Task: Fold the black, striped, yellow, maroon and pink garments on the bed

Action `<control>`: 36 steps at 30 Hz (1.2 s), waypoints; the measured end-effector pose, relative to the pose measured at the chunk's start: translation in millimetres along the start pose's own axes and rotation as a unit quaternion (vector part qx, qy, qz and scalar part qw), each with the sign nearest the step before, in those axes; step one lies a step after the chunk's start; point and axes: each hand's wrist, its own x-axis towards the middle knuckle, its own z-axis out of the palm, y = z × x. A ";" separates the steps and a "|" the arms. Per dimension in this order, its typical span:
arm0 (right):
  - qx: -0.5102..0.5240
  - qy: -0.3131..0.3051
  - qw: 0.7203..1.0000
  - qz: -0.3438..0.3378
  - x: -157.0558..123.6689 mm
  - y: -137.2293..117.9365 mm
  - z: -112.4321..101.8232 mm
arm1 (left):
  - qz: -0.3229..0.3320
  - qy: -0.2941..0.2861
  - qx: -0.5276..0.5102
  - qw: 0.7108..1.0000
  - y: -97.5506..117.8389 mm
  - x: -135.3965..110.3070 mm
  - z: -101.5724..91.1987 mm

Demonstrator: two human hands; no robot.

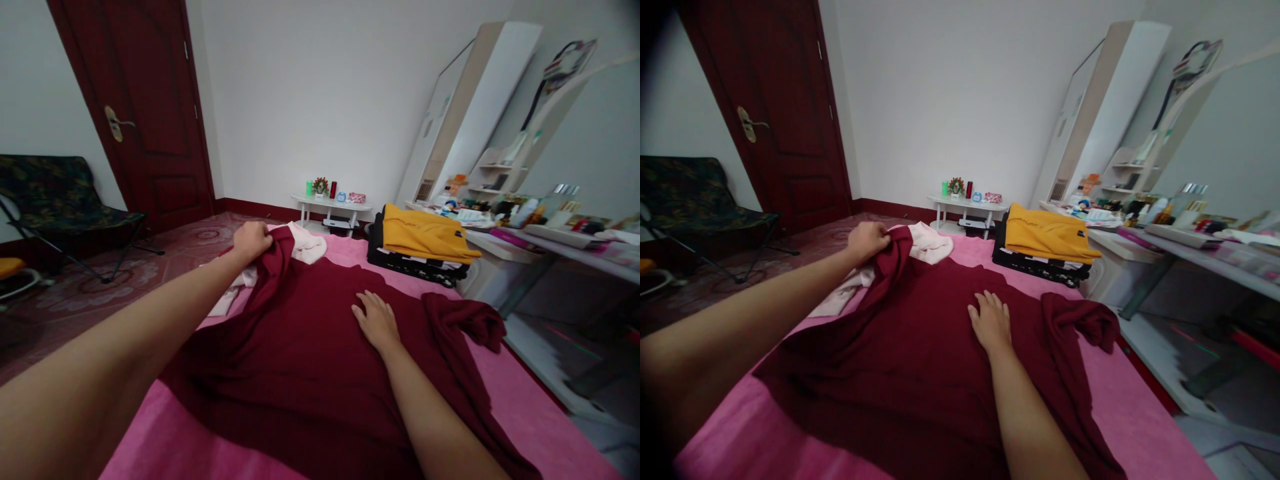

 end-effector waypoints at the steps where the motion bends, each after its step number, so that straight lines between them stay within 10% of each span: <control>1: 0.000 -0.002 1.000 0.001 -0.1 -0.1 0.1 | -0.030 -0.001 0.017 0.999 -11.1 3.7 -3.7; 9: 0.003 0.003 1.000 0.001 -1.2 -1.5 -1.6 | -0.108 -0.093 0.087 0.986 -55.6 0.1 -7.7; 13: 0.001 0.006 1.000 0.001 -0.7 -1.9 -0.7 | -0.122 -0.003 0.097 0.988 -44.8 15.8 -32.0; 18: 0.006 0.010 1.000 0.001 0.2 -1.9 -0.2 | 0.039 0.109 -0.106 0.988 45.4 18.7 -48.9; 22: 0.015 0.011 1.000 -0.004 -0.8 -0.4 -1.9 | 0.259 0.010 -0.289 0.922 142.8 -48.6 -16.4; 25: 0.022 0.006 1.000 -0.006 -1.7 1.3 -2.4 | 0.323 -0.069 -0.321 0.888 176.9 -111.1 21.7; 29: 0.031 0.010 0.999 0.000 -0.8 2.2 -1.1 | 0.298 -0.119 -0.297 0.899 166.7 -140.5 60.6; 36: 0.047 0.015 0.999 0.005 -0.2 1.2 -1.4 | 0.255 -0.118 -0.160 0.946 90.0 -75.3 81.7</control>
